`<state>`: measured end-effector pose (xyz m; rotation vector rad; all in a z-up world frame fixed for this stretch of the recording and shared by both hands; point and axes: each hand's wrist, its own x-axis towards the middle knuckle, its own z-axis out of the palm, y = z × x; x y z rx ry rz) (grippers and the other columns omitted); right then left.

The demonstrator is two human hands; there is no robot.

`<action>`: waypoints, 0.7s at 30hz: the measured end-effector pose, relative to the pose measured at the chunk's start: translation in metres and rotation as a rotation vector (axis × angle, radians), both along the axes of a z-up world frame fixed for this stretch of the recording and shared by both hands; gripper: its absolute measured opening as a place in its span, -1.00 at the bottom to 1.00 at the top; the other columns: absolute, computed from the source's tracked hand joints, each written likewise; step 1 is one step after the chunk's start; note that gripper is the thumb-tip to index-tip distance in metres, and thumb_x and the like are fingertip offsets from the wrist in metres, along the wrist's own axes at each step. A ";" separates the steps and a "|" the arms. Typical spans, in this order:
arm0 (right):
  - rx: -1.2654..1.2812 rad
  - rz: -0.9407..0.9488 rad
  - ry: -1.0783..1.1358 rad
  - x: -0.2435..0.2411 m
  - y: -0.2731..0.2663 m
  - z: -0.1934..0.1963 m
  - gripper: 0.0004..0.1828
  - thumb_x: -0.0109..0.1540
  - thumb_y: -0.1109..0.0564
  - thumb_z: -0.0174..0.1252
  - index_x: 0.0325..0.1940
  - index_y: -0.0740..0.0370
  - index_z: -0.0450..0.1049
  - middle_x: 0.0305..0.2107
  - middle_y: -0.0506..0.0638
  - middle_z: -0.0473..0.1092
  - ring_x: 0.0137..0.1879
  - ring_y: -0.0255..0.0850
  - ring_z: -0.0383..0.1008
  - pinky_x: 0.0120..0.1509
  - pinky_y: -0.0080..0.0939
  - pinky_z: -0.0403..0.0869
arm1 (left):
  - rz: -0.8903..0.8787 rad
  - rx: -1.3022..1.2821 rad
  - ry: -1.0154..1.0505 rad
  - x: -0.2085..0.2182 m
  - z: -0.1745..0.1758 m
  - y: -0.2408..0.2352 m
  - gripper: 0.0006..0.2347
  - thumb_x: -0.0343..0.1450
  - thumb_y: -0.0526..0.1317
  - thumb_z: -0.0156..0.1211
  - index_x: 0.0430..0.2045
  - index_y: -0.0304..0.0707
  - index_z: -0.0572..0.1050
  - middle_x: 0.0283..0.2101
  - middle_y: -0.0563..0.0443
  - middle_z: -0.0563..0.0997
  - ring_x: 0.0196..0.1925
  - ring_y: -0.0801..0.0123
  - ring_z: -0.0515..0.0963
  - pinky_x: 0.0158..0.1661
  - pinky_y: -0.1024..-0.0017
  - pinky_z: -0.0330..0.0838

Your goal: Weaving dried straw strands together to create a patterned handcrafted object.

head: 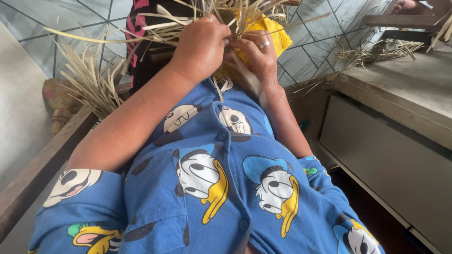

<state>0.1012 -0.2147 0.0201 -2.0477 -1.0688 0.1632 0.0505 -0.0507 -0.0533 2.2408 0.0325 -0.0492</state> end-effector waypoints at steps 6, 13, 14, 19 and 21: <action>0.047 -0.078 -0.055 0.000 -0.008 -0.020 -0.94 0.35 0.36 0.30 -0.09 0.34 0.61 -0.23 0.13 0.45 -0.14 -0.03 0.50 -0.05 -0.08 0.54 | -0.009 0.200 -0.249 -0.008 0.015 -0.007 -0.87 0.24 -0.58 0.16 -0.50 -0.38 0.53 -0.13 -0.19 0.57 -0.11 0.01 0.48 -0.22 0.22 0.57; 0.090 -0.032 -0.209 0.001 -0.006 -0.020 -0.95 0.37 0.32 0.30 -0.14 0.39 0.58 -0.22 0.19 0.46 -0.17 0.07 0.54 -0.10 -0.03 0.50 | 0.034 -0.004 -0.222 -0.004 -0.018 -0.005 -0.88 0.41 -0.45 0.25 -0.54 -0.35 0.49 -0.47 -0.06 0.62 -0.23 0.00 0.56 -0.28 0.15 0.46; 0.085 -0.008 -0.215 0.001 -0.007 -0.021 -0.93 0.36 0.30 0.32 -0.12 0.38 0.57 -0.18 0.18 0.48 -0.15 0.08 0.55 -0.06 -0.01 0.52 | 0.021 0.045 -0.235 -0.003 -0.021 -0.005 -0.90 0.40 -0.43 0.26 -0.53 -0.26 0.54 -0.44 0.02 0.63 -0.19 0.07 0.57 -0.14 0.23 0.43; 0.111 0.039 -0.237 0.004 -0.002 -0.018 -0.96 0.37 0.38 0.20 -0.15 0.42 0.55 -0.17 0.20 0.51 -0.15 0.13 0.59 -0.01 0.03 0.58 | 0.037 0.054 -0.181 0.001 -0.025 -0.004 -0.88 0.44 -0.40 0.25 -0.39 -0.13 0.68 -0.30 0.02 0.67 -0.22 0.13 0.53 -0.08 0.26 0.32; 0.052 0.072 -0.192 0.004 -0.005 -0.016 -0.85 0.41 0.22 0.27 -0.09 0.43 0.54 -0.13 0.23 0.50 -0.10 0.15 0.57 0.03 0.08 0.55 | 0.024 0.062 -0.123 0.000 -0.029 -0.001 -0.89 0.45 -0.34 0.35 -0.49 -0.14 0.58 -0.46 0.03 0.60 -0.39 0.08 0.45 -0.26 0.20 0.35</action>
